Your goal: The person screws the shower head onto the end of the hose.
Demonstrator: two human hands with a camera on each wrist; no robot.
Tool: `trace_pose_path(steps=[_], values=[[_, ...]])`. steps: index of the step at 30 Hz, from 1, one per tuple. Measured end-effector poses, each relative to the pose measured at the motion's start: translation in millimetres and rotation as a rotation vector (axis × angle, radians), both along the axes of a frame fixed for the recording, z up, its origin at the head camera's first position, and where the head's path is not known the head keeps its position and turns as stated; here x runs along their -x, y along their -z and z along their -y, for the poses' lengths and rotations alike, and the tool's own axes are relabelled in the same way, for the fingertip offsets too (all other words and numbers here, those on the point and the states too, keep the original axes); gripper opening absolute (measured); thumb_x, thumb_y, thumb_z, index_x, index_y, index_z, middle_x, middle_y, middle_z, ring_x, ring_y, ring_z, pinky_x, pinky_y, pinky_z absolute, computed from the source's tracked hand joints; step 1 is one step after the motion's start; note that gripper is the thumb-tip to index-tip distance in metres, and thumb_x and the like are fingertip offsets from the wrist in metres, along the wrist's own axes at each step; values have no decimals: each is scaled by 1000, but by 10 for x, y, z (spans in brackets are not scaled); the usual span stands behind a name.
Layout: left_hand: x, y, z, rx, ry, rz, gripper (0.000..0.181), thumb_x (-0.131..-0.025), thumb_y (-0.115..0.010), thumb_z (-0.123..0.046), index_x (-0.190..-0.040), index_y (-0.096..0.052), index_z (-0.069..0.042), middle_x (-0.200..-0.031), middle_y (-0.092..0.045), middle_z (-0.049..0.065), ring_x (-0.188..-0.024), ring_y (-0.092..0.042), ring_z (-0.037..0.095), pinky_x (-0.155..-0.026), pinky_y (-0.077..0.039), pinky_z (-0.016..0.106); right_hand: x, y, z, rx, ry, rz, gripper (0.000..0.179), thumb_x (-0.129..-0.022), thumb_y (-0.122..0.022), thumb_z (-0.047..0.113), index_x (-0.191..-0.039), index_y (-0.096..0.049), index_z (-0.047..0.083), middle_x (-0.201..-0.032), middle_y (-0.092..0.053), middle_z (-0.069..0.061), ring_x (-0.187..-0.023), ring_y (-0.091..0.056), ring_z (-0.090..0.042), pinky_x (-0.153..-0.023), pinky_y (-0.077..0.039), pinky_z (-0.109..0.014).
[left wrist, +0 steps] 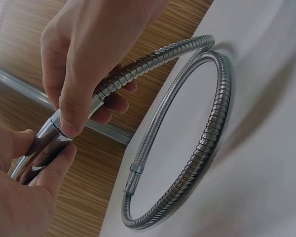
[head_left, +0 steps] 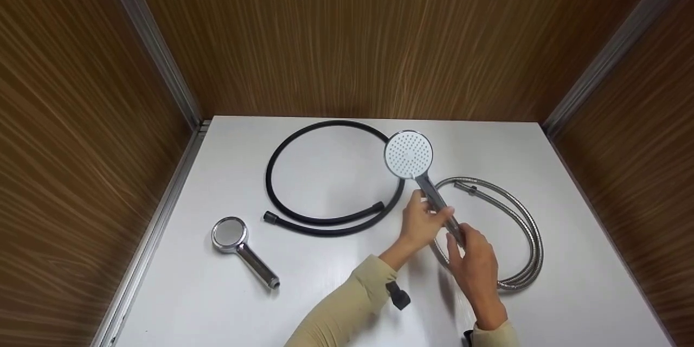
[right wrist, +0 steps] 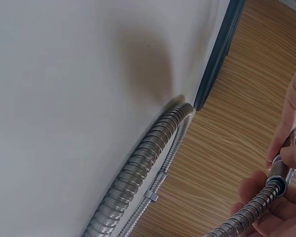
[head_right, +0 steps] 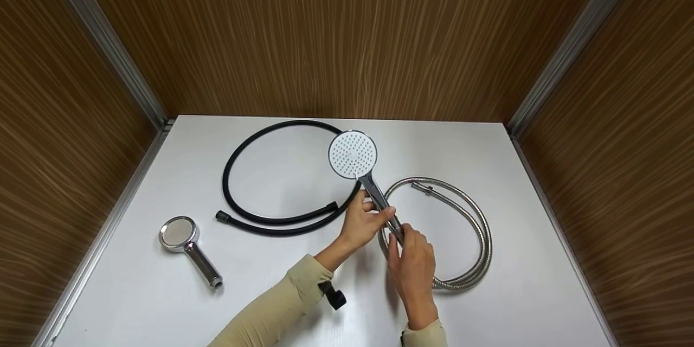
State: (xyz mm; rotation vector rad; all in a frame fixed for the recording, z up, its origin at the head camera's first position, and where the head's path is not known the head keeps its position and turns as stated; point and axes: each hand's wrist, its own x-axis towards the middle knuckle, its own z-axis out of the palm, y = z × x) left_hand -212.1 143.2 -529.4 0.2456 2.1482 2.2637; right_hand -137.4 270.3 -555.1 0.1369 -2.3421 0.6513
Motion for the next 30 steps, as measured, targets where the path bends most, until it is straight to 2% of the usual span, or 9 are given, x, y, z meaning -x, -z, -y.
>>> trace_pose_path(steps=[14,25,30], values=[[-1,-12,-14,6,3,25,46,-91,-82,-17,-124,-52,-5,-92,-80,12,-71,-76,11,-64,-63,21,-2,11,-10,-16,-5,-15,30,-87,-78,0,-113,-66,-11,-84,-69,-24,-71,-66,-40,-59,-52,-57],[12,-7,3,-24,9,25,43,-91,-82,-15,-120,-52,-7,-90,-79,12,-71,-76,12,-64,-63,22,14,-7,16,17,27,15,40,-82,-85,-1,-115,-64,-9,-84,-69,-23,-69,-65,-39,-59,-51,-56],[8,-3,18,-15,1,14,44,-91,-83,-17,-120,-52,-6,-90,-80,14,-69,-76,12,-62,-63,22,13,-3,22,2,4,-21,38,-82,-83,-4,-114,-65,-10,-82,-69,-22,-68,-65,-37,-57,-51,-55]])
